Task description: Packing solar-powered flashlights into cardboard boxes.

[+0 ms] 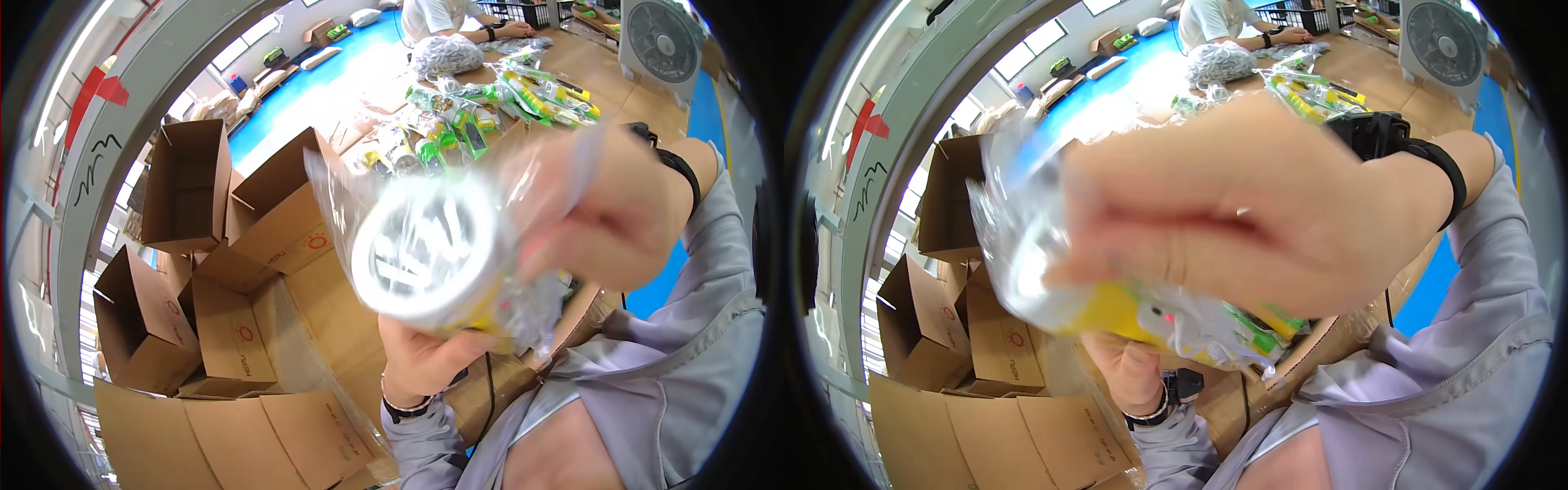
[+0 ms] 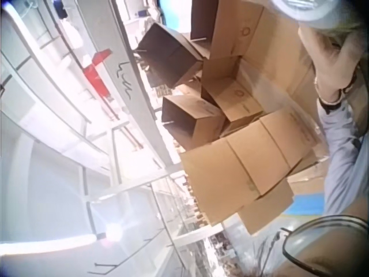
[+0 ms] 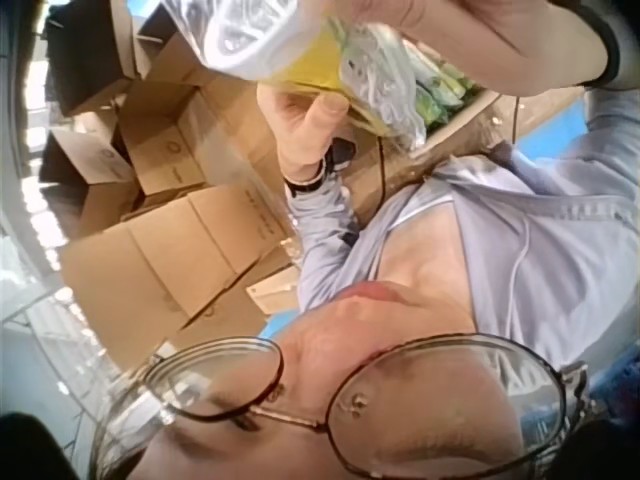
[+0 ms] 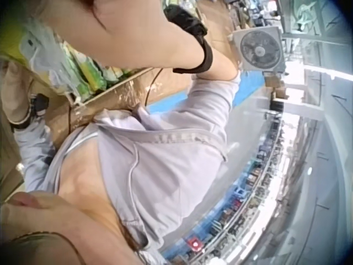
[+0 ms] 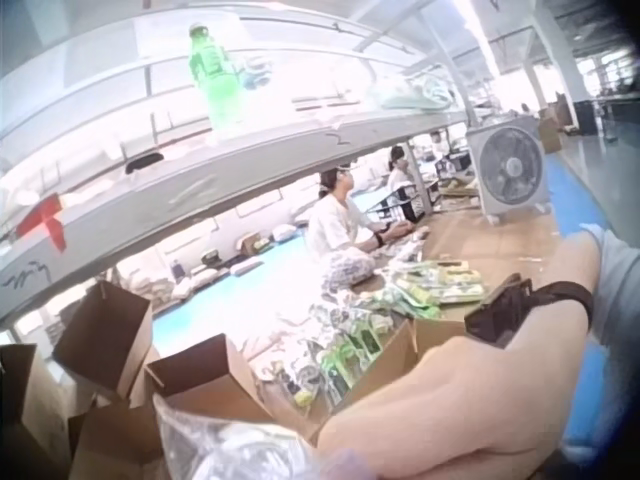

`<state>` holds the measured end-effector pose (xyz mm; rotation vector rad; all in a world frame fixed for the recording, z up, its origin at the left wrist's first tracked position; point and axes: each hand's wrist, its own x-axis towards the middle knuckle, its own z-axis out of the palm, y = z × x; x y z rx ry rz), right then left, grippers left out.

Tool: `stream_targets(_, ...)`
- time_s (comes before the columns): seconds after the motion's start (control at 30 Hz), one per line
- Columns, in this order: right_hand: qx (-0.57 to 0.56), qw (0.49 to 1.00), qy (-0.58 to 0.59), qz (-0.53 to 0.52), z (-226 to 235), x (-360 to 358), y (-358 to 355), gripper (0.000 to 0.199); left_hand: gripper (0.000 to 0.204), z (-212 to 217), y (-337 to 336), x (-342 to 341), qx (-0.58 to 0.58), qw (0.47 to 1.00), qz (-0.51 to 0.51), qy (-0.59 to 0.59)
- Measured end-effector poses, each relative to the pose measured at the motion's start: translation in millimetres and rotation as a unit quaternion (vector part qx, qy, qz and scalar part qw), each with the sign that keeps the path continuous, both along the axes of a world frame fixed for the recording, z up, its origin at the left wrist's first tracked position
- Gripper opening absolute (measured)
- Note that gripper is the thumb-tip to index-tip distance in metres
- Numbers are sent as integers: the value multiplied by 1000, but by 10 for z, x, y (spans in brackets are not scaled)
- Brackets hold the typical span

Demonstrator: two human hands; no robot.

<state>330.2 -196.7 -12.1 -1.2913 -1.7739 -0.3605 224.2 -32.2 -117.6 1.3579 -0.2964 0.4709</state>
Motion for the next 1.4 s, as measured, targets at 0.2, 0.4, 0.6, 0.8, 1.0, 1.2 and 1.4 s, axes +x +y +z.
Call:
stream_targets(0.2, 31, 913, 396, -88, -11, -293, -143, 12, 56, -16, 7, 105, -91, 985, -102, -105)
stream_targets(0.4, 125, 968, 194, -99, -22, 31, -50, 22, 63, 46, -18, 138, -35, 973, -225, -40)
stream_targets(0.6, -15, 935, 349, -63, 94, 441, -372, 17, 67, 162, 51, 178, -16, 992, -127, -16)
stream_targets(0.8, -71, 925, 313, -205, 117, 282, -453, 35, 62, 138, 495, 200, -46, 983, 172, -44)
stream_targets(1.0, -39, 920, -238, -309, 102, 439, -455, 69, 67, -23, 352, 352, -61, 948, 223, -220)
stream_targets(1.2, -450, 882, 22, -137, 17, 104, -262, 66, 86, -88, -22, 332, 195, 924, 89, -316)
stream_targets(1.4, -569, 781, 4, -258, 207, 502, -459, 53, 82, 50, 207, 366, 132, 942, 232, -203)
